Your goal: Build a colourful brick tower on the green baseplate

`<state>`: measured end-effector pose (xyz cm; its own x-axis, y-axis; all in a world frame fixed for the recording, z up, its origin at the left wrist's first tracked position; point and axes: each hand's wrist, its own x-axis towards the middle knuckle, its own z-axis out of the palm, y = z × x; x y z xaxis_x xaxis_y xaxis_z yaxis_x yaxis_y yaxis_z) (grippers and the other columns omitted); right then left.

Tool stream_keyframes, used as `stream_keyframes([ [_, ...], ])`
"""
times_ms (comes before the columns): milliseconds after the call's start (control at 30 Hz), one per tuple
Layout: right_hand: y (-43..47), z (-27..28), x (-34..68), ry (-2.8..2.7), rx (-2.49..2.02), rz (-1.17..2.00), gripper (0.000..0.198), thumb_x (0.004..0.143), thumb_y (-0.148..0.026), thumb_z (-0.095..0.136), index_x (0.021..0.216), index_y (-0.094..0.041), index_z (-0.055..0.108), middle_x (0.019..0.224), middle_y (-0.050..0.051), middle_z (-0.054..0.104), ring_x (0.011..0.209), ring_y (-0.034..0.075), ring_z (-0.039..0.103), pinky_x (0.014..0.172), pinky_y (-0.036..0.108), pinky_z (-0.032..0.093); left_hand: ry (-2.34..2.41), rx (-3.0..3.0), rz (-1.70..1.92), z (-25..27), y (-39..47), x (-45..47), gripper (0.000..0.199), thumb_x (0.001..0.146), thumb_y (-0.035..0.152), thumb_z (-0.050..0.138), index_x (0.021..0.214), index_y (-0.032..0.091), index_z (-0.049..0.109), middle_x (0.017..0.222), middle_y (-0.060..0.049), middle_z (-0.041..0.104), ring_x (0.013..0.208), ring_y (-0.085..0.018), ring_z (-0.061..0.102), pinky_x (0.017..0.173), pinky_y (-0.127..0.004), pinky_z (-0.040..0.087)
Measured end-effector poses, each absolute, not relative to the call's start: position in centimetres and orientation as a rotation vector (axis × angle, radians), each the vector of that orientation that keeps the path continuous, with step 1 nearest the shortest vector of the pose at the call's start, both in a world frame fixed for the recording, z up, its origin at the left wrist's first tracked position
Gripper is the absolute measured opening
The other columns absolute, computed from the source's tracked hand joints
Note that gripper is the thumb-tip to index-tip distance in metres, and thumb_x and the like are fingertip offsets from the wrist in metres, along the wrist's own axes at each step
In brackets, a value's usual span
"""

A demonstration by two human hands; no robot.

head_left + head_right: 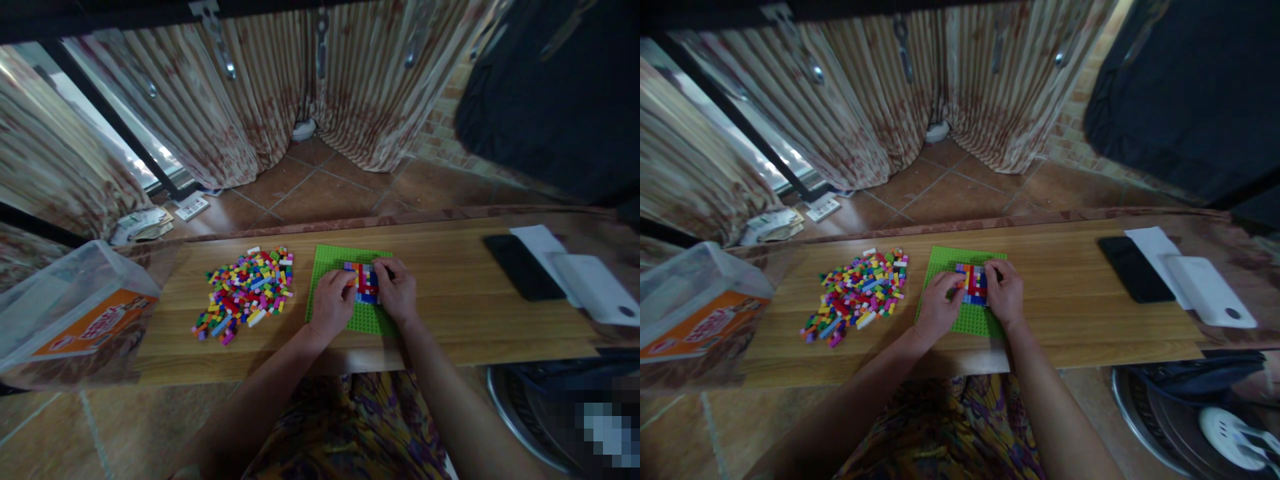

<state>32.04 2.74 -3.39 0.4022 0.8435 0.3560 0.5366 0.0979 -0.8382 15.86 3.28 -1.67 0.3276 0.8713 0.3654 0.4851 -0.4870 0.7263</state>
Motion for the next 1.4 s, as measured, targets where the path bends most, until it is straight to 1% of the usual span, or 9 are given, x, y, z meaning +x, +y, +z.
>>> stream_keyframes([
  [200,2.7,-3.3,32.0,-1.266,-1.571,0.342,0.027,0.09,-0.037,0.05,0.083,-0.019,0.069,0.088,0.006,0.069,0.088,0.021,0.063,0.084,0.037,0.049,1.189,2.125,1.066,-1.9,2.6,15.3,0.017,0.09,0.015,0.053,0.101,0.02,0.066,0.1,-0.006,0.065,0.096,-0.017,0.061,0.089,-0.033,0.052],
  [367,2.7,-3.3,32.0,-1.262,-1.575,0.341,0.026,0.09,-0.036,0.051,0.083,-0.019,0.069,0.086,0.006,0.069,0.087,0.021,0.063,0.083,0.036,0.049,1.134,2.327,1.046,-2.4,2.0,14.7,0.022,0.094,0.019,0.049,0.106,0.02,0.067,0.107,-0.008,0.063,0.101,-0.019,0.058,0.09,-0.036,0.051],
  [600,2.6,-3.0,31.9,-1.26,-1.573,0.342,0.024,0.089,-0.034,0.051,0.083,-0.02,0.069,0.087,0.007,0.069,0.087,0.021,0.063,0.084,0.037,0.049,1.124,2.47,0.937,-2.6,1.9,14.5,0.027,0.093,0.017,0.047,0.112,0.02,0.067,0.111,-0.009,0.061,0.102,-0.021,0.057,0.091,-0.038,0.051],
  [767,2.6,-3.1,31.9,-1.264,-1.574,0.336,0.025,0.089,-0.036,0.051,0.083,-0.02,0.069,0.087,0.007,0.069,0.088,0.022,0.063,0.085,0.039,0.049,1.142,2.502,0.9,-2.5,1.7,14.6,0.03,0.093,0.015,0.045,0.114,0.02,0.066,0.112,-0.01,0.06,0.103,-0.022,0.056,0.091,-0.039,0.051],
  [1067,2.7,-3.5,32.1,-1.278,-1.561,0.338,0.026,0.089,-0.037,0.051,0.084,-0.02,0.069,0.088,0.007,0.069,0.088,0.022,0.063,0.085,0.039,0.049,1.155,2.535,0.855,-2.2,1.5,14.7,0.03,0.091,0.014,0.046,0.113,0.018,0.065,0.115,-0.011,0.058,0.102,-0.023,0.055,0.092,-0.04,0.051],
  [1300,2.7,-3.6,32.0,-1.27,-1.567,0.343,0.027,0.089,-0.038,0.05,0.084,-0.02,0.069,0.088,0.006,0.069,0.087,0.022,0.063,0.084,0.039,0.05,1.204,2.518,0.819,-2.0,1.4,14.9,0.028,0.091,0.013,0.046,0.112,0.02,0.064,0.116,-0.01,0.058,0.103,-0.023,0.056,0.091,-0.041,0.05],
  [1400,2.7,-3.6,32.0,-1.269,-1.556,0.335,0.026,0.089,-0.038,0.051,0.084,-0.02,0.069,0.087,0.006,0.069,0.086,0.021,0.063,0.083,0.038,0.05,1.214,2.482,0.815,-1.6,1.1,14.5,0.028,0.091,0.015,0.049,0.114,0.021,0.063,0.117,-0.009,0.058,0.104,-0.023,0.056,0.091,-0.041,0.05],
])
